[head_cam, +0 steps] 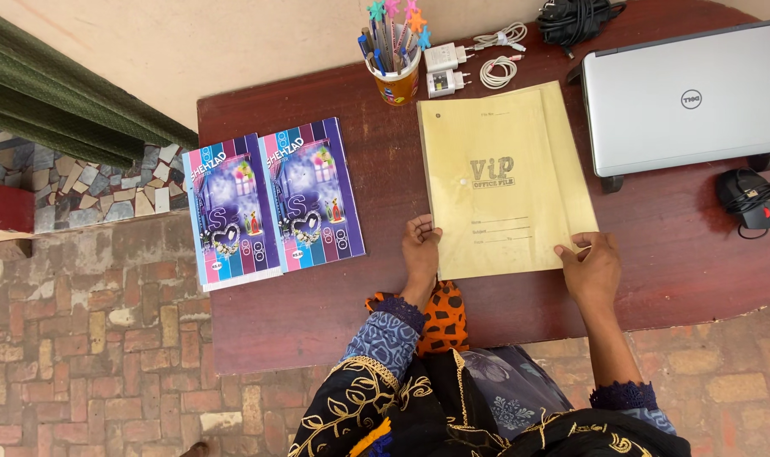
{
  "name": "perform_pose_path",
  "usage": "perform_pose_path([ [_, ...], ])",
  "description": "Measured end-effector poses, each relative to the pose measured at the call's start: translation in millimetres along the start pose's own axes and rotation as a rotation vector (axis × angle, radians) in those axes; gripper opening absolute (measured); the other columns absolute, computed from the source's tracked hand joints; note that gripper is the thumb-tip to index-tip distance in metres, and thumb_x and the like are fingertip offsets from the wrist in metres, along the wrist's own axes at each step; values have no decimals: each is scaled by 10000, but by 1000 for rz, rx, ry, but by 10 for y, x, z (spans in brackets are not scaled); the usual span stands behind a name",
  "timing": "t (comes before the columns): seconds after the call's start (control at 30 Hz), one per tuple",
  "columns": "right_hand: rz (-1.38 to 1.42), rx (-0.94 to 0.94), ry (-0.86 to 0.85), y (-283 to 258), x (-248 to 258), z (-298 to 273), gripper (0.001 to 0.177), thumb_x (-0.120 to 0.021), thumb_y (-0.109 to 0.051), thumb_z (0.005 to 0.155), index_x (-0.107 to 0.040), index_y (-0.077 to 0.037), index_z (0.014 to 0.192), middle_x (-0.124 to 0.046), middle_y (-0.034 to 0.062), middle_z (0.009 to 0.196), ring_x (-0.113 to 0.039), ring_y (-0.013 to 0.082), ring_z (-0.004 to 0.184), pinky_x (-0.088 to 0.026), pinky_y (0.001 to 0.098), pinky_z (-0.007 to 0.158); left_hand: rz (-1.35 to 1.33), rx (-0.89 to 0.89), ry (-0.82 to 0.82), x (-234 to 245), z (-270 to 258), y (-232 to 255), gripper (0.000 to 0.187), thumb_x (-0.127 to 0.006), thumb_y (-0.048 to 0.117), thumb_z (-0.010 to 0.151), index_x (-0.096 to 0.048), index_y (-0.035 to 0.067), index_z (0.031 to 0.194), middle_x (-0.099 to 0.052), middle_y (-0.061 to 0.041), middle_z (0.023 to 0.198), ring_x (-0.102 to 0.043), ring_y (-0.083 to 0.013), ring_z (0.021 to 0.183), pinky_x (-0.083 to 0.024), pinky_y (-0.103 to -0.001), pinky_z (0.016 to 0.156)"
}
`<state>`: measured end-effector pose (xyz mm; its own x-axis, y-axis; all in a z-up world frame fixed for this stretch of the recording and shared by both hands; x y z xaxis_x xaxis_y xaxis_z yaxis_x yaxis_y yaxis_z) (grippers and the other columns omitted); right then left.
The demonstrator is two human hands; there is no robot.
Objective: The person uses an orange patterned cloth to wipe a wooden table, then wipes several notebooks and a yellow file folder. They open a laptop and wipe the lid, screen, and keyboard area with the same cloth.
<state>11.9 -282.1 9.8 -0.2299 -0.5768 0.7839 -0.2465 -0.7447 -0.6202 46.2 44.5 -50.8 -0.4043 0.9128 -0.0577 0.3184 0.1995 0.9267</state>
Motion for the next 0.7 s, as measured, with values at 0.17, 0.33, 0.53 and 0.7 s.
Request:
perform_pose_path([
  [0.17, 307, -121, -236, -258, -348, -124, 289, -829, -195, 848, -710, 4, 1020, -735, 114, 886, -674, 166, 767, -545, 310, 687, -15, 11, 96, 844, 49, -3, 280, -641, -79, 880, -618, -24, 1154, -683, -108, 1036, -658, -160, 918, -581, -251, 850],
  [0.33, 332, -54, -359, -728, -761, -276, 240, -788, -164, 867, -743, -3, 1038, -754, 87, 869, -674, 148, 737, -555, 300, 679, 46, -114, 224, 1530, 150, 165, 261, -660, -78, 882, -639, -47, 1140, -710, -104, 1013, -672, -149, 882, -576, -246, 817],
  [0.53, 378, 1, -410, -1106, -995, -392, 235, -752, -117, 870, -740, -6, 1078, -749, 79, 865, -667, 144, 682, -557, 308, 635, 256, -238, 342, 1907, 231, 415, 258, -675, -52, 888, -681, -44, 1146, -746, -87, 980, -673, -126, 814, -562, -249, 741],
  [0.7, 293, 77, -371, -1240, -994, -439, 245, -753, -122, 879, -748, -14, 1099, -737, 85, 891, -662, 158, 703, -540, 300, 660, 458, -283, 297, 1948, 339, 524, 285, -696, -54, 870, -708, -29, 1153, -748, -89, 966, -662, -142, 797, -564, -275, 724],
])
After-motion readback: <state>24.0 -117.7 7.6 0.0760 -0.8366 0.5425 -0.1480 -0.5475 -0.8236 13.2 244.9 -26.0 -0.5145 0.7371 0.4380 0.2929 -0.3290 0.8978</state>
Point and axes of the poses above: each hand's wrist, its own z-axis towards the middle knuckle, its own x-axis out of the back of the hand, y = z × x, the point moved 7 cm from there along z, towards the middle knuckle
